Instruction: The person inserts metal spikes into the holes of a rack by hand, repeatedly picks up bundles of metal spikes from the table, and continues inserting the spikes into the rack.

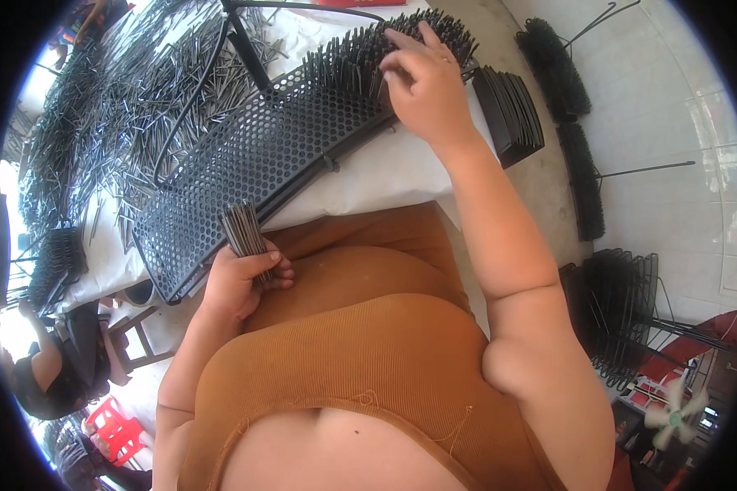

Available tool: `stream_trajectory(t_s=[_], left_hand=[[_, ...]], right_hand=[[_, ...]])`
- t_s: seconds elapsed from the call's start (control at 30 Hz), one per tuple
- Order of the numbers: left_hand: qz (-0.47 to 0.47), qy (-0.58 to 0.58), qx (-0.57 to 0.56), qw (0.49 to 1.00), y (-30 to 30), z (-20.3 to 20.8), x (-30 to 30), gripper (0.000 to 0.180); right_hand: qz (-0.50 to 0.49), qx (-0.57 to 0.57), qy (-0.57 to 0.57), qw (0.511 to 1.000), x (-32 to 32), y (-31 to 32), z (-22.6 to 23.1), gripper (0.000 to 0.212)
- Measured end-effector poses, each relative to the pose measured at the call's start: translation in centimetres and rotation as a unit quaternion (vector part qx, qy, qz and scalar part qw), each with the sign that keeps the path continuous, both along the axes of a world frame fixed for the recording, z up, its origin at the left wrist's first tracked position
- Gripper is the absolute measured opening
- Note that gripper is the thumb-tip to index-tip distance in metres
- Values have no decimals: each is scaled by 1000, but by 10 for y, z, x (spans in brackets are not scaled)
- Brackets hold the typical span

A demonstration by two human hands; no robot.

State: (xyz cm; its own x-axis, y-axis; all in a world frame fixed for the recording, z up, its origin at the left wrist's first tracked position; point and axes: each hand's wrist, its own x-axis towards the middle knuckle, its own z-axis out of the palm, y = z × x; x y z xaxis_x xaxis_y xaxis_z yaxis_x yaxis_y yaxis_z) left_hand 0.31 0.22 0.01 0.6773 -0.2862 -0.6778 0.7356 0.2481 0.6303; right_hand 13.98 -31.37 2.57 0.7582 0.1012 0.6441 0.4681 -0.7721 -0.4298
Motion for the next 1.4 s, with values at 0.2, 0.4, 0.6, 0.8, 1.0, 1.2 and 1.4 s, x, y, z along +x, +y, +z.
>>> stream_trajectory(t_s=[0.2,0.4,0.6,0.8,1.0,1.2,1.4], left_hand=[[7,6,-15,1000,2,-1,0,10],[5,2,-4,1000,-1,2,0,10],[8,1,-7,1000,1,1,-2,9],[-17,9,-16,1000,3,2,-1,14],[-52,-59,39,996,3,4,-3,21],[-53,-91,-38,994,-2,7,-8,20],[-44,-45,-79,995,1,11,-9,22]], right_hand=[[-105,-163,-75,978,-22,17,-14,12],[-139,-138,-124,973,-12,27,-25,11],[-116,-3,-126,985,-7,29,-6,15],[-94,-30,-142,985,-17,8,-6,11],[-76,69,-82,991,-41,31,-13,11],[246,358,506,745,-99,114,-9,20],[252,440,544,668,-99,127,-11,22]])
